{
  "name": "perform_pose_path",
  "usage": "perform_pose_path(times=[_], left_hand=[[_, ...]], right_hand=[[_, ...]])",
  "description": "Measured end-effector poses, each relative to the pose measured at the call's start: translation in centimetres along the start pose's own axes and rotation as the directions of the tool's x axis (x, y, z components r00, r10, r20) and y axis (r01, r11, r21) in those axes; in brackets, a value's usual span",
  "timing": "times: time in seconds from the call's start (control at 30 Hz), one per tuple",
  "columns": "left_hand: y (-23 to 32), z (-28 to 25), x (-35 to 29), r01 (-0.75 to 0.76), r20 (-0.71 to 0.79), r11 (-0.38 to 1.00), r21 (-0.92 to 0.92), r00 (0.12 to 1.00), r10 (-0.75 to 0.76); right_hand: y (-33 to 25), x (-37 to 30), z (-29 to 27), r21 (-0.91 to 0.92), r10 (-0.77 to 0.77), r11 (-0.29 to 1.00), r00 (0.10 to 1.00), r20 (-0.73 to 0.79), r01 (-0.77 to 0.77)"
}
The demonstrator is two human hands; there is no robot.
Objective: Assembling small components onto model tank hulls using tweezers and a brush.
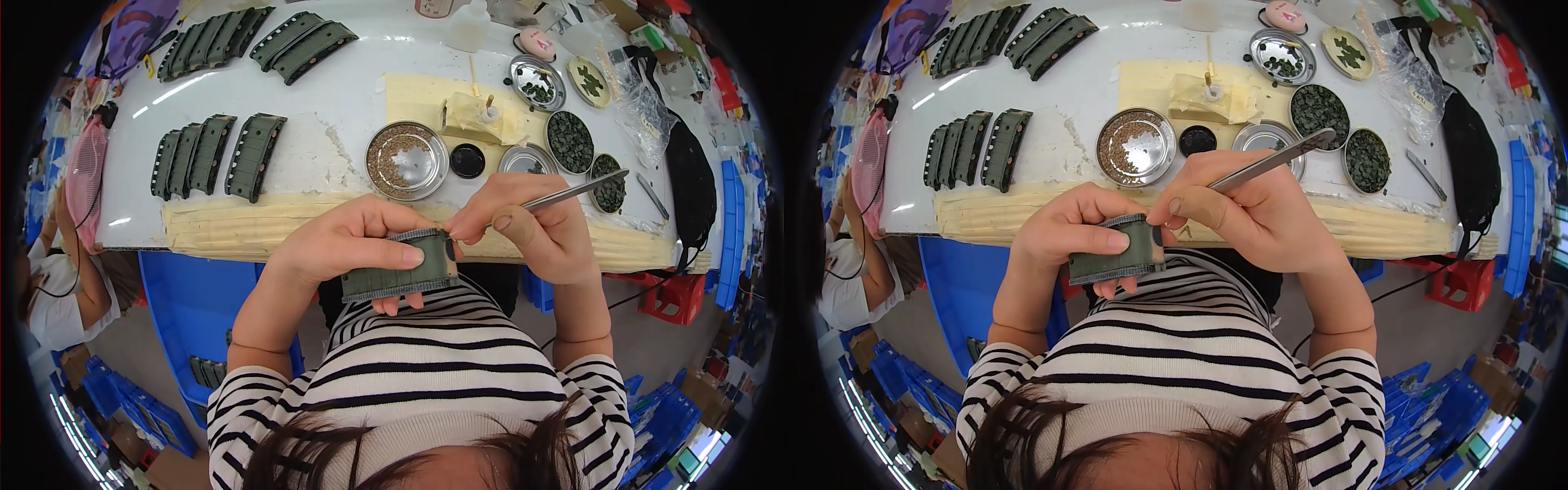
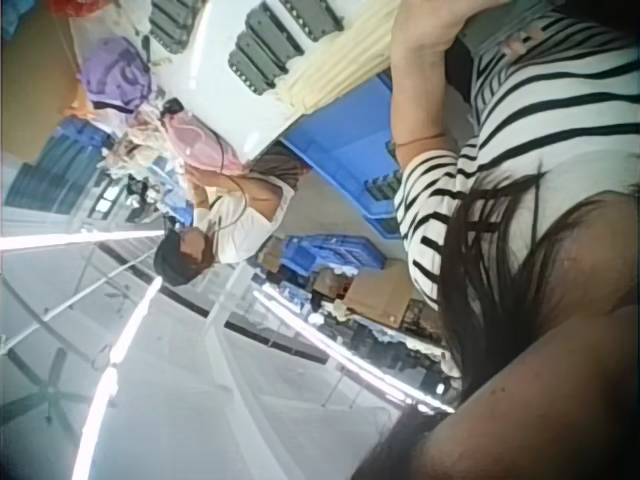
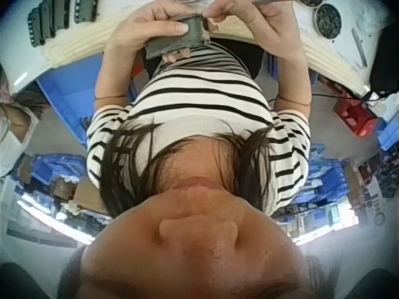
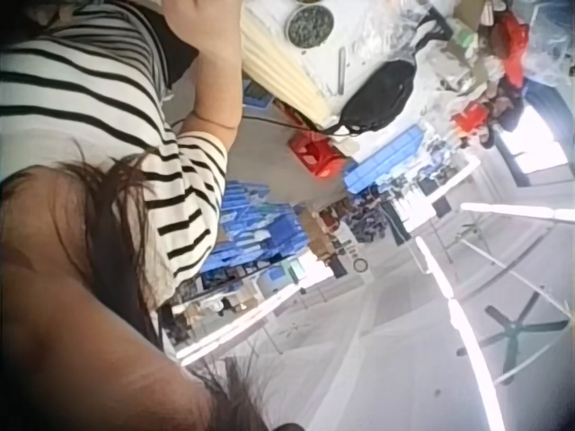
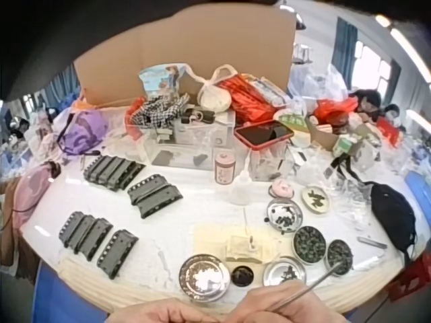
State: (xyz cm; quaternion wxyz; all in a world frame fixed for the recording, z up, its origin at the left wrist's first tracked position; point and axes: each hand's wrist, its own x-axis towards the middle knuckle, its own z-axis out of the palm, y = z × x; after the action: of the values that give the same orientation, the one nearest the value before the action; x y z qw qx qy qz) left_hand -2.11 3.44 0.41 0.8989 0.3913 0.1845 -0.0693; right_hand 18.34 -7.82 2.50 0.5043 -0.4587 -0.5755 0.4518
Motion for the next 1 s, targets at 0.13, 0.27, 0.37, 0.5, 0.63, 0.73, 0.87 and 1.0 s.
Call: perform_pose_path(times=[0.13,0.27,0.37,0.5,0.63,0.73,0.87,1.0], left_hand=[[0.07,0.07,-0.02,0.011,-0.001,1.0,0.011,1.0,-0.011],[-0.06,-0.2,0.02,0.026,0.02,1.0,0.013,0.999,-0.026],[0.04,-0.18,0.06,0.025,0.027,1.0,-0.003,0.999,-0.025],[-0.01,-0.29,0.08,0.024,0.029,1.0,-0.005,0.999,-0.024],[0.04,-0.22,0.11,0.01,0.036,1.0,-0.006,0.999,-0.01],[0.24,-0.33,0.1,0.005,0.079,1.0,0.006,0.997,-0.005],[0.03,-0.54,0.2,0.014,0.068,1.0,0.004,0.998,-0.014],[-0.1,-0.62,0.15,0.02,0.042,1.0,-0.002,0.999,-0.02]], right_hand=[[-0.17,0.21,-0.2,-0.003,0.01,1.0,0.999,0.033,-0.01],[-0.43,0.3,-0.14,0.009,0.033,0.999,0.999,0.039,-0.034],[-0.39,0.35,-0.32,0.0,0.0,1.0,0.999,0.054,0.0],[-0.07,0.35,-0.41,-0.014,-0.043,0.999,0.996,0.077,0.044],[-0.03,0.41,-0.38,-0.022,-0.05,0.998,0.996,0.078,0.052],[-0.01,0.42,-0.38,-0.023,-0.049,0.998,0.996,0.077,0.051],[-0.29,0.41,-0.2,-0.034,0.014,0.999,0.999,0.041,-0.013],[0.02,0.27,-0.01,-0.047,-0.002,0.999,1.0,0.026,0.003]])
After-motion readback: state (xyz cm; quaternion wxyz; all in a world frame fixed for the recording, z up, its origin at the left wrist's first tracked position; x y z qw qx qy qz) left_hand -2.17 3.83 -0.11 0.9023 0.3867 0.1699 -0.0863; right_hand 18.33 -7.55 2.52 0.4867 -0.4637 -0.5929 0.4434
